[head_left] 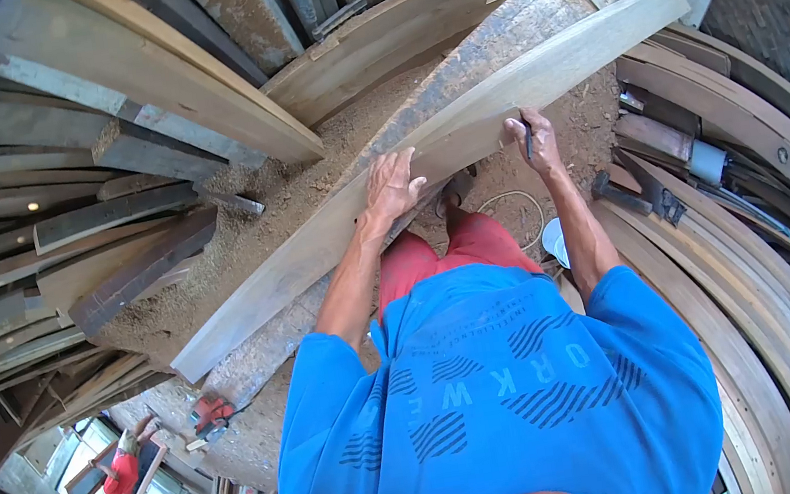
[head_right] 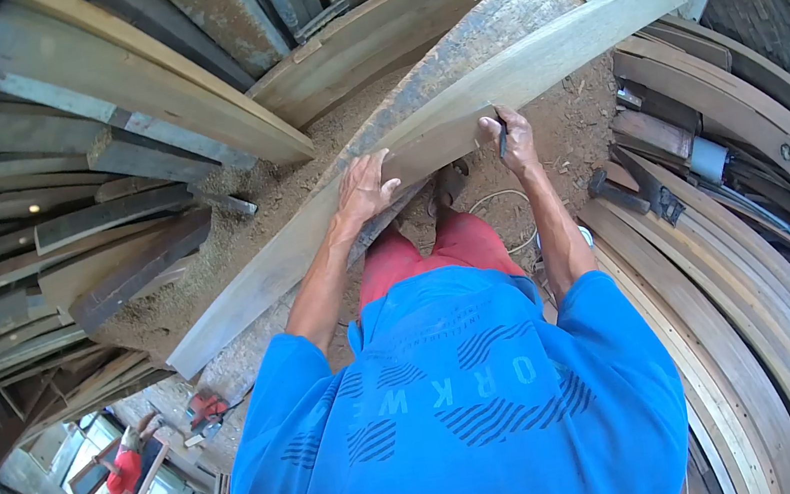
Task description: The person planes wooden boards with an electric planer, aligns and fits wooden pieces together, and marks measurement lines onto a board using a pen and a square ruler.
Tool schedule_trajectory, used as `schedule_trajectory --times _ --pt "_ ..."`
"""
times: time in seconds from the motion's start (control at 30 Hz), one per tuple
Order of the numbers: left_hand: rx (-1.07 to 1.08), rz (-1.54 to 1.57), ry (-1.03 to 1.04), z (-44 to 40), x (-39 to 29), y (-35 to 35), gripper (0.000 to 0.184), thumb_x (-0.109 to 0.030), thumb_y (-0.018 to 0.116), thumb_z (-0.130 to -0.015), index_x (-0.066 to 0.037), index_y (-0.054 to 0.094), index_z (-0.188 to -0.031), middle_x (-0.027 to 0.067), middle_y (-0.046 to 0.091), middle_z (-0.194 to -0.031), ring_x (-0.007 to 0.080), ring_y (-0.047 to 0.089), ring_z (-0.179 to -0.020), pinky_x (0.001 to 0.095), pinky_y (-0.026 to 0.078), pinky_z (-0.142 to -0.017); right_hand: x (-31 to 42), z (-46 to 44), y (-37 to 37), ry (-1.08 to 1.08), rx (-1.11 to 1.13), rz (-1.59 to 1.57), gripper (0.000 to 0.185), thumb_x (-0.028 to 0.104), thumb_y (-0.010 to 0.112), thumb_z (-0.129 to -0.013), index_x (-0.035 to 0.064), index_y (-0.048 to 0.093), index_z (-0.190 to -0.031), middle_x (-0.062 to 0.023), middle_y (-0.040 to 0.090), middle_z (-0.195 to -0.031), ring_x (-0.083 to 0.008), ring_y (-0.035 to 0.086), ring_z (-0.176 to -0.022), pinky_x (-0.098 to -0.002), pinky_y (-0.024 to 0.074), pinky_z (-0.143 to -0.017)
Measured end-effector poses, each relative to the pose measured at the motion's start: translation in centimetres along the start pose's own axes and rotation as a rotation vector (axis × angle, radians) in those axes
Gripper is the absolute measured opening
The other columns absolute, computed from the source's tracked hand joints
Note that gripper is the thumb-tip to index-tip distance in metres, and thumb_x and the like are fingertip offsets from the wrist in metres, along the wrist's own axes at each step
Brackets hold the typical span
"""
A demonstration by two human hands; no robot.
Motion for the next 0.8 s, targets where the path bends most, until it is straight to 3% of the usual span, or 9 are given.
schedule_trajectory --times 0.13,0.3,0.43,0.47,0.53,0.57,0.63,0.7,0.8 --pt "-0.086 0.081 0.046 -1.3 0.1 0.3 0.055 -0.023 0.084 -0.076 -0.007 0.057 -0.121 0.0199 0.066 -0.111 0.042 0.062 -0.099 0.0504 0.05 -0.091 -0.6 -1.1 0.3 -0.017 -0.08 0.095 0.036 0.023 0.07 -0.095 -0.0006 0.066 -0.122 -0.0214 0.071 -0.1 -0.0326 0.07 -0.092 -0.0407 0.0536 -0.082" --pt "-0.001 0.065 0.07 -3.4 1.0 -0.6 0.051 -0.023 0.083 -0.079 -0.007 0.06 -0.121 0.0217 0.065 -0.107 0.0427 0.063 -0.092 0.0525 0.051 -0.083 3.3 -0.8 -0.1 -0.069 -0.236 0.436 0.042 0.023 0.068 -0.094 -0.0018 0.062 -0.128 -0.0251 0.071 -0.106 -0.043 0.069 -0.098 -0.0438 0.0548 -0.086" --pt "0.027 -0.112 0.1 -5.0 2.0 -1.0 0.053 -0.03 0.084 -0.08 -0.01 0.064 -0.125 0.0226 0.065 -0.108 0.0419 0.063 -0.094 0.0503 0.051 -0.084 3.0 2.4 0.0 0.069 -0.322 0.096 0.039 0.025 0.062 -0.098 -0.0015 0.063 -0.126 -0.0235 0.072 -0.106 -0.0453 0.069 -0.094 -0.0473 0.0556 -0.084" --pt "0.078 -0.251 0.051 -5.3 1.5 -1.7 0.06 -0.037 0.083 -0.079 -0.013 0.065 -0.132 0.0204 0.064 -0.115 0.0402 0.059 -0.107 0.0501 0.049 -0.09 3.0 3.5 -0.3 0.218 -0.216 0.165 0.04 0.027 0.058 -0.1 -0.0029 0.064 -0.126 -0.0254 0.071 -0.109 -0.0449 0.069 -0.098 -0.0488 0.0556 -0.087" --pt "0.185 -0.319 0.056 -6.1 1.3 -1.8 0.065 -0.041 0.081 -0.081 -0.016 0.061 -0.138 0.0176 0.056 -0.135 0.0393 0.049 -0.125 0.0535 0.042 -0.102 1.2 7.0 0.5 0.247 -0.325 0.265 0.041 0.033 0.056 -0.1 -0.0007 0.067 -0.121 -0.0275 0.069 -0.113 -0.0445 0.068 -0.106 -0.0499 0.0544 -0.092" --pt "0.181 -0.298 0.076 -6.3 2.0 -1.2 0.065 -0.041 0.08 -0.082 -0.015 0.061 -0.139 0.0181 0.054 -0.139 0.0395 0.049 -0.126 0.0524 0.041 -0.106 -1.5 9.1 2.0 0.281 -0.349 0.301 0.043 0.036 0.056 -0.1 0.002 0.067 -0.123 -0.0275 0.068 -0.118 -0.045 0.065 -0.111 -0.0522 0.0529 -0.095" --pt "0.257 -0.313 0.103 -7.2 2.1 -0.9 0.078 -0.041 0.081 -0.082 -0.011 0.05 -0.147 0.0198 0.052 -0.141 0.0402 0.048 -0.128 0.0524 0.039 -0.108 2.1 11.6 1.5 0.673 -0.045 0.385 0.034 0.027 0.06 -0.095 0.005 0.07 -0.118 -0.0308 0.069 -0.11 -0.0494 0.067 -0.101 -0.0536 0.0545 -0.088" --pt "0.276 -0.359 0.106 -7.8 1.5 -1.2 0.091 -0.043 0.083 -0.08 -0.007 0.041 -0.152 0.0211 0.051 -0.142 0.041 0.048 -0.128 0.0526 0.039 -0.109 0.1 15.3 3.4 0.679 0.061 0.516 0.025 0.015 0.059 -0.084 0.0054 0.071 -0.103 -0.0308 0.069 -0.096 -0.0508 0.067 -0.09 -0.0587 0.0536 -0.079" --pt "0.224 -0.337 0.148 -8.1 -2.2 -1.9 0.111 -0.046 0.087 -0.074 -0.002 0.027 -0.156 0.0255 0.05 -0.142 0.0434 0.047 -0.127 0.0535 0.039 -0.108 -3.2 22.0 6.8 0.64 -0.151 0.262 0.021 0.01 0.056 -0.075 0.0017 0.069 -0.09 -0.0298 0.069 -0.085 -0.0491 0.068 -0.084 -0.0566 0.0538 -0.074"
Point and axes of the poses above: each hand's wrist, its own z-axis away from the middle knuckle, its own y-axis out of the palm, x = y × z, the point moved 3 cm from there along -z, towards the middle knuckle
